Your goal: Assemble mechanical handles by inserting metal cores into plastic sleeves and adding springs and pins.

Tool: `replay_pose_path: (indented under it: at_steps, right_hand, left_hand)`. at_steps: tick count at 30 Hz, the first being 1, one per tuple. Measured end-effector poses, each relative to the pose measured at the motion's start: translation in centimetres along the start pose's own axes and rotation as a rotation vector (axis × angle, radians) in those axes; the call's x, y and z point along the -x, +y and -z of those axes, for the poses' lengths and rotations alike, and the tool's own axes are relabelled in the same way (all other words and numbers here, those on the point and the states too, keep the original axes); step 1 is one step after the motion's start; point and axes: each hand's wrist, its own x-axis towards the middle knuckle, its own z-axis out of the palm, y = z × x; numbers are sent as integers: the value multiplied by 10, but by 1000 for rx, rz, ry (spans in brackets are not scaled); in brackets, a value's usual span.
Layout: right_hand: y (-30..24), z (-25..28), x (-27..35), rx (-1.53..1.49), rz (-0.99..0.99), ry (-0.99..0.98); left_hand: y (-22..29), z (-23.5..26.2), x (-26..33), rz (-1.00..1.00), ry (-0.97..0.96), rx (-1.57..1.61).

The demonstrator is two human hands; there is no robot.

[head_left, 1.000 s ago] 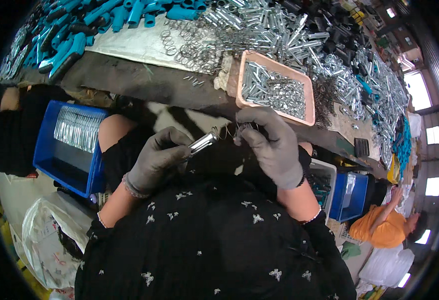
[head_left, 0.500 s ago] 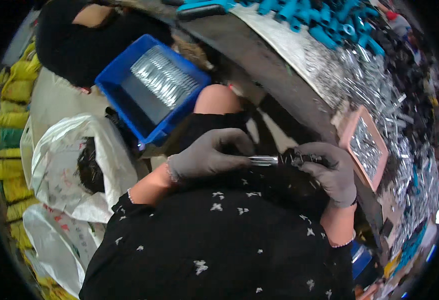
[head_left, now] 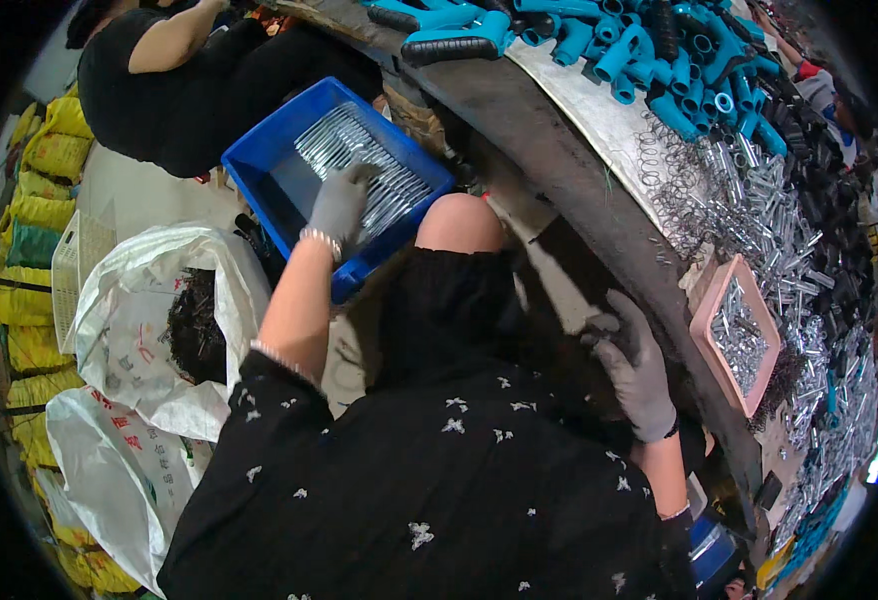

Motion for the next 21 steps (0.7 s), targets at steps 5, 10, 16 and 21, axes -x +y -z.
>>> replay_pose_path:
  at_steps: [5, 10, 16, 21]
  right_hand:
    - [19, 8, 20, 28, -52, 54]
    - [34, 18, 43, -10, -91, 262]
    - [36, 23, 47, -17, -54, 211]
    - [15, 23, 43, 195, -4, 178]
  left_hand:
    - [-54, -15, -57, 204, -16, -444]
    - [-14, -47, -58, 319, -181, -760]
    - [-39, -25, -52, 153, -41, -592]
    - [121, 0, 28, -247, -440, -77]
